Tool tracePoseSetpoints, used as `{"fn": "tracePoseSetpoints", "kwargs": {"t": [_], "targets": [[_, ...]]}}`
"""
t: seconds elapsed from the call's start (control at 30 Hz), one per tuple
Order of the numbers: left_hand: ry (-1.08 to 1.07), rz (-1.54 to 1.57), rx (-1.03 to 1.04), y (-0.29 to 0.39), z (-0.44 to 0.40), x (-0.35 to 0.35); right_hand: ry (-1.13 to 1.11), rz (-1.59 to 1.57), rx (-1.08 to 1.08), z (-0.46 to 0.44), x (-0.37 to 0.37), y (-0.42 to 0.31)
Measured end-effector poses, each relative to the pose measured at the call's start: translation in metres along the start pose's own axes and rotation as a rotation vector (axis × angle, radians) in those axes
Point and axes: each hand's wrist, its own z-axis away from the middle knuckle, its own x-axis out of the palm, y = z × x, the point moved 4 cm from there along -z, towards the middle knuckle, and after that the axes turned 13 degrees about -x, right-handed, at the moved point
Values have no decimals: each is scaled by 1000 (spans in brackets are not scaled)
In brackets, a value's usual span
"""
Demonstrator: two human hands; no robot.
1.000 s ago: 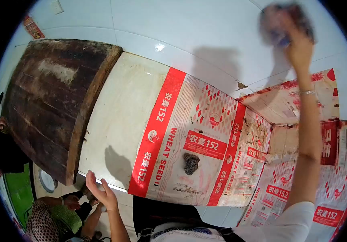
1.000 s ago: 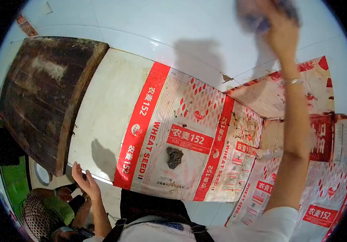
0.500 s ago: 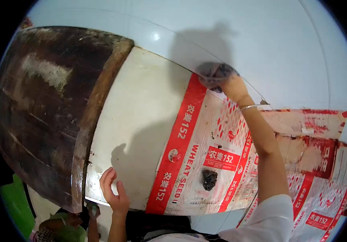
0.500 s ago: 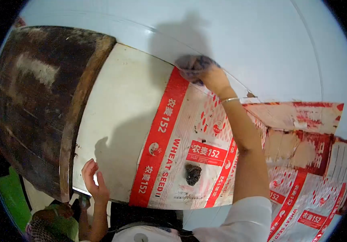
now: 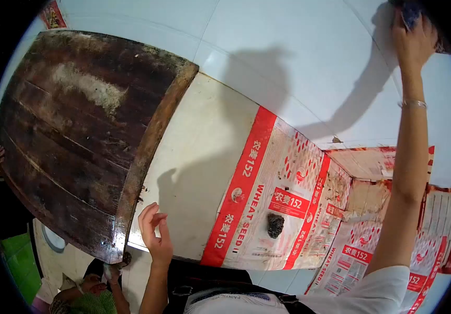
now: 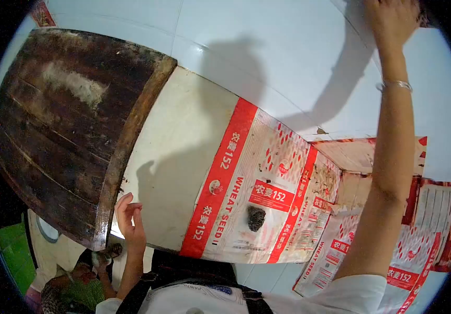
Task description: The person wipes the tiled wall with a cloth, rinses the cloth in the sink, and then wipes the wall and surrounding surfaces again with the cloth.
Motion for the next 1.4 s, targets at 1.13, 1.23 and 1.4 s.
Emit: {"fn": "tracePoseSetpoints", "kwargs": {"t": [1.13, 1.23, 1.4], "targets": [[-16, 44, -29, 29, -37, -29, -335, -502, 207, -82, -12, -4], [50, 168, -66, 36, -46, -36, 439, 1, 257, -116, -7, 21], [50, 108, -61, 15, -47, -46, 224, -367, 14, -159, -7, -69]]}}
